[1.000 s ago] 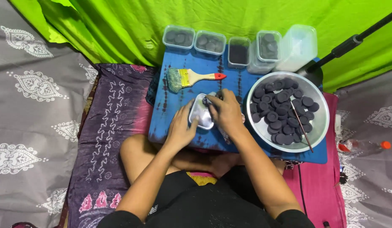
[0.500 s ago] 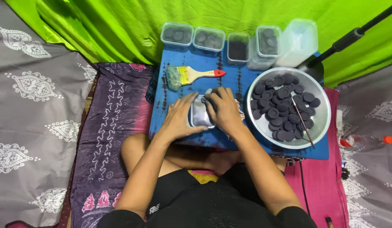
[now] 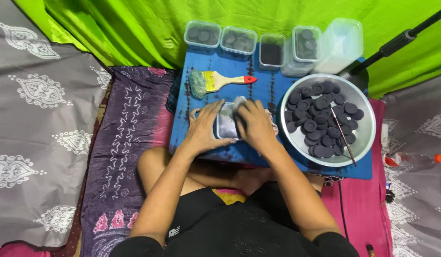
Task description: Cleaning small black circular discs by wiping them individually with a cloth
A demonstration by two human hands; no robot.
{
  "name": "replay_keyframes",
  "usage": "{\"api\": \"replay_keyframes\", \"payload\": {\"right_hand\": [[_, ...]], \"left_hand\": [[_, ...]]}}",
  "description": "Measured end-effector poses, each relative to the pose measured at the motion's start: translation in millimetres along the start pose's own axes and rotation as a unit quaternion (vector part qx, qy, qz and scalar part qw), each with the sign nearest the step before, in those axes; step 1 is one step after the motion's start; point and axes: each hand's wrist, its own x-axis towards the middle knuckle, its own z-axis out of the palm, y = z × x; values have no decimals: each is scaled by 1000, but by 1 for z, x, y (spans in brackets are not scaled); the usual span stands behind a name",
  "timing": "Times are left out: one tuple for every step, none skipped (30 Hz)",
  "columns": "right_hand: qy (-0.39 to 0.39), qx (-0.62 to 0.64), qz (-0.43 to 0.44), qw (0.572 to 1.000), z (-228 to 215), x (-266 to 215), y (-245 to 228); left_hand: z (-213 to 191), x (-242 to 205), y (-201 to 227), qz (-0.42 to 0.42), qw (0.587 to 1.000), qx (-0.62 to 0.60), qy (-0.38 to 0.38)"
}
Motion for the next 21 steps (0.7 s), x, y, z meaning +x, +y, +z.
{"api": "replay_keyframes", "payload": {"right_hand": [[2, 1, -2, 1000, -6, -11, -7], [-37, 29, -4, 999, -12, -21, -12], [-75, 56, -6, 996, -18, -32, -17], [-79, 55, -8, 995, -22, -28, -18], [-75, 42, -13, 996, -26, -25, -18], [-70, 28, -15, 997, -31, -24, -19], [-72, 26, -13, 997, -22, -16, -8], [-39, 16, -18, 999, -13, -6, 2], [-6, 5, -23, 1000, -4, 3, 13], [-4, 5, -23, 1000, -1, 10, 11], [8, 7, -35, 999, 2, 16, 9], [21, 12, -50, 998, 6, 26, 6], [24, 13, -52, 998, 16, 14, 5], [-28, 39, -59, 997, 26, 0, 4], [-80, 64, -66, 993, 36, -13, 3], [-81, 64, -71, 992, 24, -10, -7], [-92, 63, -75, 991, 13, -8, -17], [-106, 63, -76, 989, 1, -10, -27], [-110, 64, -77, 989, 5, -3, -17], [-80, 39, -66, 994, 10, 4, -7], [-49, 15, -56, 997, 14, 11, 3]], "left_hand": [[-3, 0, 2, 0, 1000, 3, 1], [-5, 0, 4, 7, 1000, -9, 7], [-6, 1, 5, 13, 1000, -22, 13], [-7, 1, 4, 11, 1000, -24, 16], [-6, 1, 2, 14, 999, -29, 15], [-5, 2, 2, 19, 999, -35, 11], [-1, 0, -1, 19, 999, -38, 11], [1, 0, -3, 18, 999, -29, 10], [3, 1, -6, 17, 1000, -20, 9], [5, 1, -6, 19, 1000, -19, 8], [7, 1, -6, 19, 1000, -13, 11], [6, 1, -7, 16, 1000, -6, 17], [4, 1, -7, 17, 1000, -2, 18], [4, 1, -6, 2, 1000, -11, -2], [3, 1, -5, -13, 999, -19, -22], [2, 2, -6, -15, 1000, -19, -18], [2, 3, -6, -11, 1000, -12, -26], [5, 1, -5, -9, 999, -8, -38], [3, 1, -4, -12, 999, -10, -37], [1, 1, -3, -8, 999, -16, -31], [-2, 2, -1, -4, 999, -22, -26]]}}
